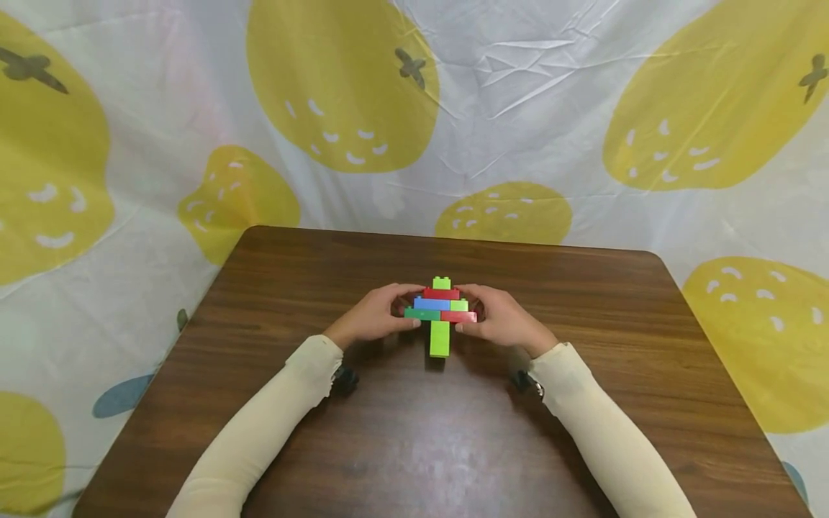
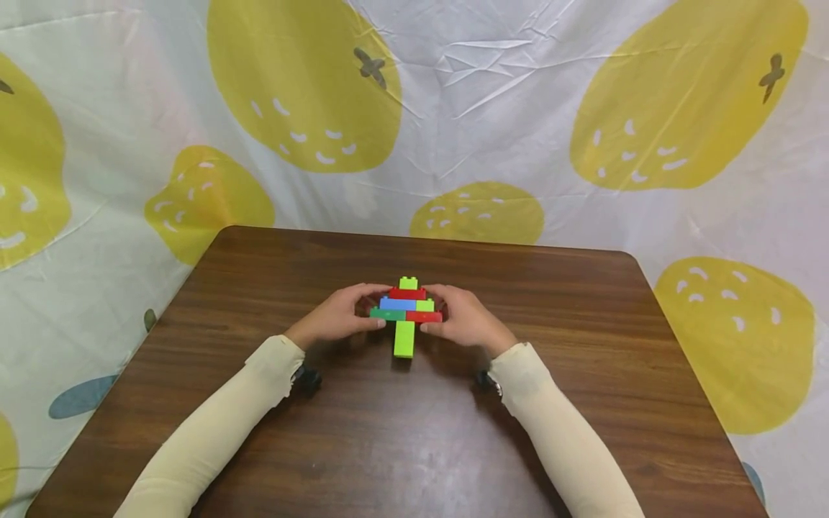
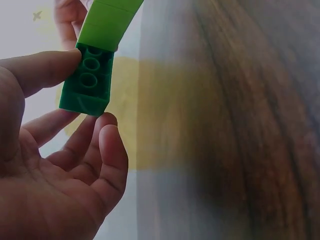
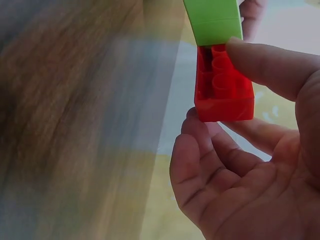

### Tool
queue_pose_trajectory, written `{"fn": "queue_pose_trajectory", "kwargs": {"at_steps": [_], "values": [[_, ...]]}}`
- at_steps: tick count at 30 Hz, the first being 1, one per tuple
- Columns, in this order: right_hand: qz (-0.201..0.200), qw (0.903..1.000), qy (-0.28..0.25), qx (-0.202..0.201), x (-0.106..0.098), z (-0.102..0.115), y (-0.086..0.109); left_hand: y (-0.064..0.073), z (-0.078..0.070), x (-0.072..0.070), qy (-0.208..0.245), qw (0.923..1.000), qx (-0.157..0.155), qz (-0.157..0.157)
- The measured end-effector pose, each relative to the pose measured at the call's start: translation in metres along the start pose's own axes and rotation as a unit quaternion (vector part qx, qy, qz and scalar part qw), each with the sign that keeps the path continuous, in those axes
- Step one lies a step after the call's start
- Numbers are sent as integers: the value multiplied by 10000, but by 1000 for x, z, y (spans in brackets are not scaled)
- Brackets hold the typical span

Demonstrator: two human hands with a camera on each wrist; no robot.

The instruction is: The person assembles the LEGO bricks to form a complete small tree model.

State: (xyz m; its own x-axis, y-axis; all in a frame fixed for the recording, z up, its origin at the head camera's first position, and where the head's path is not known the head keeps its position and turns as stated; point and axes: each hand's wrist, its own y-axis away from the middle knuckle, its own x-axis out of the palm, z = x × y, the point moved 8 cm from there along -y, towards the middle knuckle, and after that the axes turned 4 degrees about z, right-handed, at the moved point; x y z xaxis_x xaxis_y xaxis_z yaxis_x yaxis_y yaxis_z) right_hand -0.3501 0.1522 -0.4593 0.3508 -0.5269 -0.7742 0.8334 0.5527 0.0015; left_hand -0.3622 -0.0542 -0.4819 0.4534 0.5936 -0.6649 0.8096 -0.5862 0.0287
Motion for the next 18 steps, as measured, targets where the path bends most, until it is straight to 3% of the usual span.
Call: {"fn": "queue_pose_trajectory", "kwargs": {"at_steps": [8, 18], "values": [[302, 9993, 66, 199, 1, -14, -13, -12, 10, 0, 248, 9995, -204, 49], [720, 9954, -90, 628, 10, -34, -22, -26, 23, 4, 140, 9987, -401, 276]]}}
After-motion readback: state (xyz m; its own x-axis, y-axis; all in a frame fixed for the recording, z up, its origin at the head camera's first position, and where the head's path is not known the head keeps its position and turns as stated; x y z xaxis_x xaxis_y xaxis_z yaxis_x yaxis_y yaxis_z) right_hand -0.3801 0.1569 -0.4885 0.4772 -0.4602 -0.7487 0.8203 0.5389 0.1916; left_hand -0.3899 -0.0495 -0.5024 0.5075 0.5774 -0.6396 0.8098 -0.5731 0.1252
